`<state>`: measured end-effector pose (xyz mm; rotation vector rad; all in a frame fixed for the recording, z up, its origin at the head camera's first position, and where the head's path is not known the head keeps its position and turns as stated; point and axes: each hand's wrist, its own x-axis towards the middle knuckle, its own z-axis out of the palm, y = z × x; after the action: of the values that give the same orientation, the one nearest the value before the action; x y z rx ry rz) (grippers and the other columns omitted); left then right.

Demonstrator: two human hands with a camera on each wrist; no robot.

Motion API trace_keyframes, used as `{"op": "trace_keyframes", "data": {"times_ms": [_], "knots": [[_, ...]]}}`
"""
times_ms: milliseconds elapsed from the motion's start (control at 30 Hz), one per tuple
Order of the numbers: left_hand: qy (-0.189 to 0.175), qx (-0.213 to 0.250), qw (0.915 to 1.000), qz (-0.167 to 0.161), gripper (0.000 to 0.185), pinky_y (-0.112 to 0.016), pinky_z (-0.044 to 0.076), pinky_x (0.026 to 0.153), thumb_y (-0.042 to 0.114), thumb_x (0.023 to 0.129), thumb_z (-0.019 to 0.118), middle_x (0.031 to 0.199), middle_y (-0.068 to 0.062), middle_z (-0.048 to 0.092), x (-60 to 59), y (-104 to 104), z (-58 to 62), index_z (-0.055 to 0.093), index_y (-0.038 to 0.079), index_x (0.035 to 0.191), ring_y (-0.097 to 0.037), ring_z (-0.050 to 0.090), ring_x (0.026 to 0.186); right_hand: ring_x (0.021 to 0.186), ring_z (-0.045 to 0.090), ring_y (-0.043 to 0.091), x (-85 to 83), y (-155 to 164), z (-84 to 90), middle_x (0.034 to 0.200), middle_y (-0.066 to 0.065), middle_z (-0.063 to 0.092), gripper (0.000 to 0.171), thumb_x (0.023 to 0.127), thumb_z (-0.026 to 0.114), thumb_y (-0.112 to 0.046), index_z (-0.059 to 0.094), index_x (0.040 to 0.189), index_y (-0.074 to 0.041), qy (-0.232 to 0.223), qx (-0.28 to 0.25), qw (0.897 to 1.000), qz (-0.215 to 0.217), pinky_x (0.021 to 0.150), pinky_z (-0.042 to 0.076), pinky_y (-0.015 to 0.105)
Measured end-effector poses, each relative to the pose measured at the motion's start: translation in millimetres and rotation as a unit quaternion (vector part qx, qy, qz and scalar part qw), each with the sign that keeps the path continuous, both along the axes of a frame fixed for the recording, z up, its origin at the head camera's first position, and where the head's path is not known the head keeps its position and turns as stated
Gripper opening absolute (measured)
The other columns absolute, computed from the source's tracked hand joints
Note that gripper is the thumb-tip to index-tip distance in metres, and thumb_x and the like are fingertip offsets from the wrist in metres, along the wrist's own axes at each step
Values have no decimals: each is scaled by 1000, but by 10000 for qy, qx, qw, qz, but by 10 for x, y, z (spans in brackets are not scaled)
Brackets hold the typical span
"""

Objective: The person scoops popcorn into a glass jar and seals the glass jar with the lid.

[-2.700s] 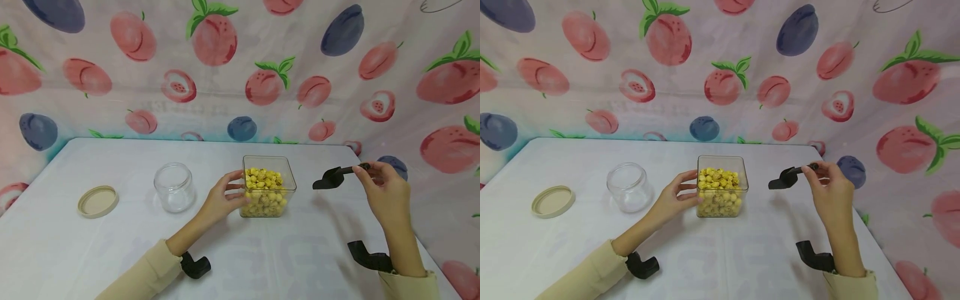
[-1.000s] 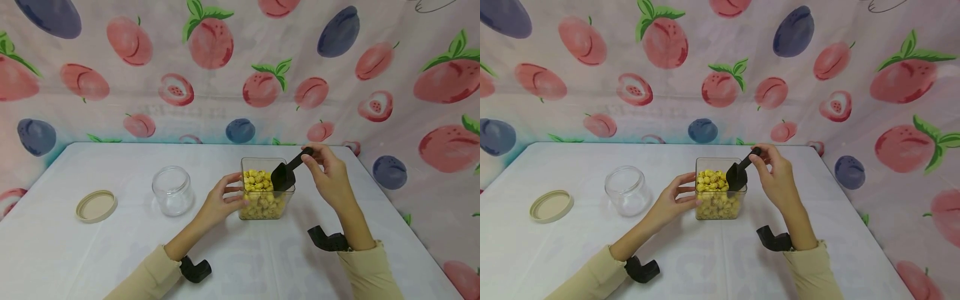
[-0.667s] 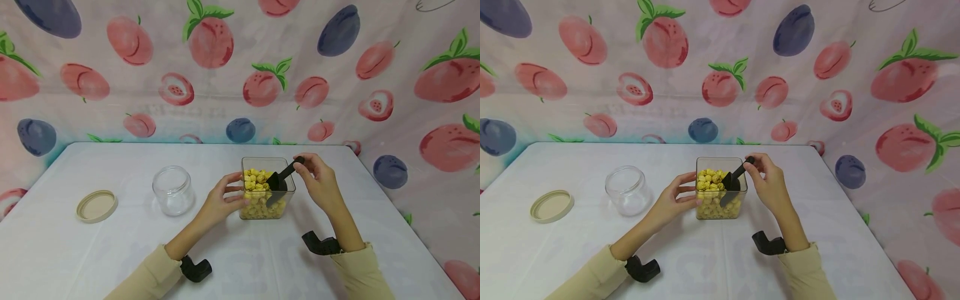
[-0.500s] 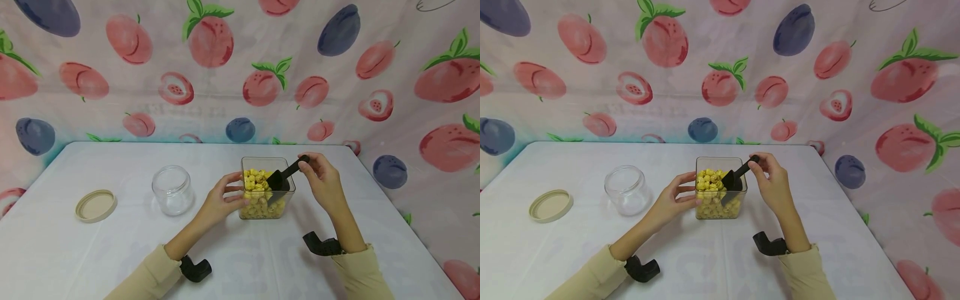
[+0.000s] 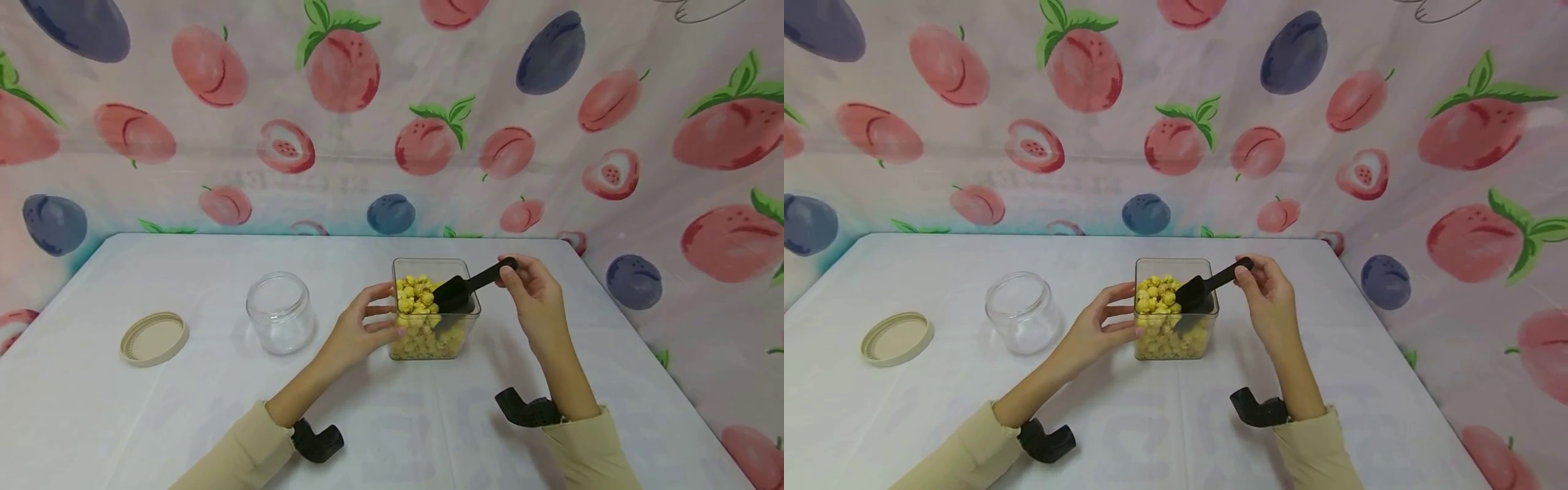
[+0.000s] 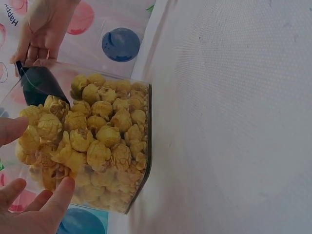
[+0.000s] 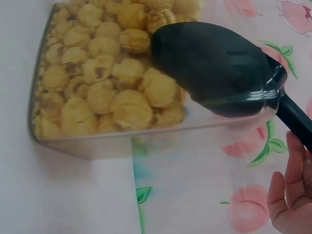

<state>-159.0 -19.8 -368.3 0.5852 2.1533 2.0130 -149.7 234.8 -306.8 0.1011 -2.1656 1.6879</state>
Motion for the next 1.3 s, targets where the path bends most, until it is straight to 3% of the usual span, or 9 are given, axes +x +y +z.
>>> {"op": "trace_keyframes", "data": {"times_ms": [467,767,967,1300], "knots": [[-102,-14,9999,20,69,-34,51,94,5,79,72,139,-9,41,-4,-3,26,38,14,139,-29,51,119,77,62,2,5,-25,-65,83,-13,66,23,92,57,-9,57,112,3,89,-866,9961,-114,90,46,14],[-147,-21,9999,-22,69,-34,50,94,5,80,71,140,-9,40,3,-7,35,38,14,139,-28,51,119,78,61,2,23,-14,-44,84,-15,66,24,93,57,-11,56,113,3,16,-604,9981,-71,88,46,12],[-129,-53,9999,-42,69,-34,50,94,6,80,71,140,-9,40,8,-12,42,37,13,140,-28,51,119,79,61,3,27,12,-74,83,-14,66,17,90,61,-10,60,106,-5,17,-384,9991,193,85,48,11],[-127,-59,9999,-70,68,-35,50,95,7,81,71,141,-8,39,15,-10,40,38,14,140,-29,50,120,76,64,4,41,5,-121,82,-11,68,15,91,58,-6,59,105,-3,51,-1033,9944,223,86,48,14]]}}
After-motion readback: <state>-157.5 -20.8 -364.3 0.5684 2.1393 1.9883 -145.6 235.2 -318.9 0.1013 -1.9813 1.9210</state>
